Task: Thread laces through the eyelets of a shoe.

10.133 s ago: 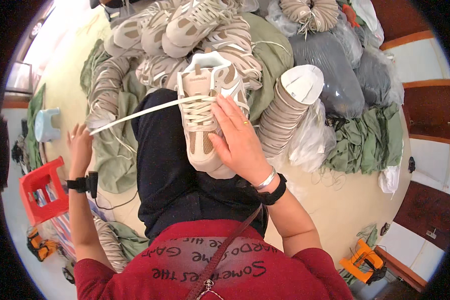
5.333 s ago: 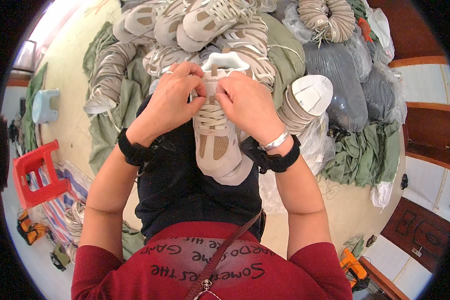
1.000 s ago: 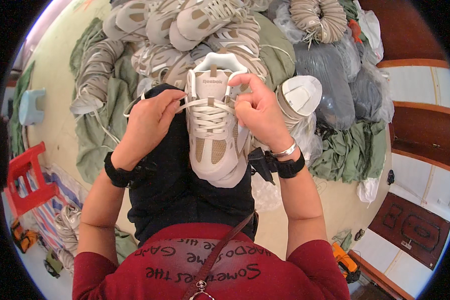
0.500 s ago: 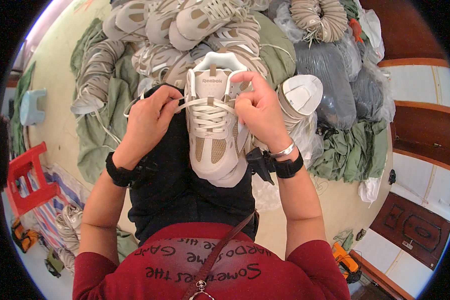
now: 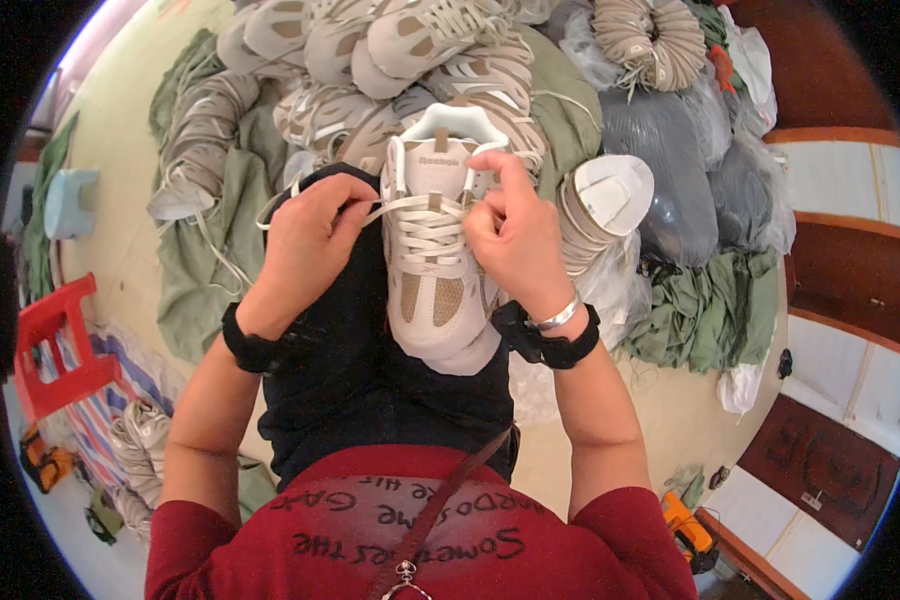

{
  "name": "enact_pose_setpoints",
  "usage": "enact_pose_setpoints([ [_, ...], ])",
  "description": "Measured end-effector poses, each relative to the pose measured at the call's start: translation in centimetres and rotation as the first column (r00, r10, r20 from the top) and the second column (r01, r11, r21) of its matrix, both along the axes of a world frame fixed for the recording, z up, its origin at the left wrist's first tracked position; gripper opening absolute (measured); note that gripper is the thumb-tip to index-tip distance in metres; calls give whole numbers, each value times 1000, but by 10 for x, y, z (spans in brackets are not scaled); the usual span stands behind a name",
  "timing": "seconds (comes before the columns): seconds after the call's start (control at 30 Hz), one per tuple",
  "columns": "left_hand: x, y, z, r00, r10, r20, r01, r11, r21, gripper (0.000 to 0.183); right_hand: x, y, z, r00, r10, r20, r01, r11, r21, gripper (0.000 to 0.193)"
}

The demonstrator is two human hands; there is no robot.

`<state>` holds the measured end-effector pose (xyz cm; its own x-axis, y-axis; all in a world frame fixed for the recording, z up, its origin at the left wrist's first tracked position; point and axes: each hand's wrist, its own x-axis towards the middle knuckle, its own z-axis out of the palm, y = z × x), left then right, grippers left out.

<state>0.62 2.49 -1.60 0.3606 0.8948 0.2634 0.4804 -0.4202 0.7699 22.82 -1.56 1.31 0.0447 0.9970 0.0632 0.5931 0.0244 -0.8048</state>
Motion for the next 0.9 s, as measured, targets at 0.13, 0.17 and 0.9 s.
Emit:
enact_pose_setpoints([
  [0.13, 4, -3, 0, 998, 19, 63, -18, 1000, -12, 7, -1, -2, -1, 994, 9, 112, -14, 999, 45, 38],
  [0.17, 5, -4, -1, 998, 25, 64, -24, 1000, -14, 7, -1, -2, -1, 995, 9, 103, -13, 999, 34, 38],
  [0.9, 20, 8, 4, 996, -69, -56, 71, 997, 31, 14, 1, -1, 2, 992, -6, 130, -4, 997, 73, 36],
])
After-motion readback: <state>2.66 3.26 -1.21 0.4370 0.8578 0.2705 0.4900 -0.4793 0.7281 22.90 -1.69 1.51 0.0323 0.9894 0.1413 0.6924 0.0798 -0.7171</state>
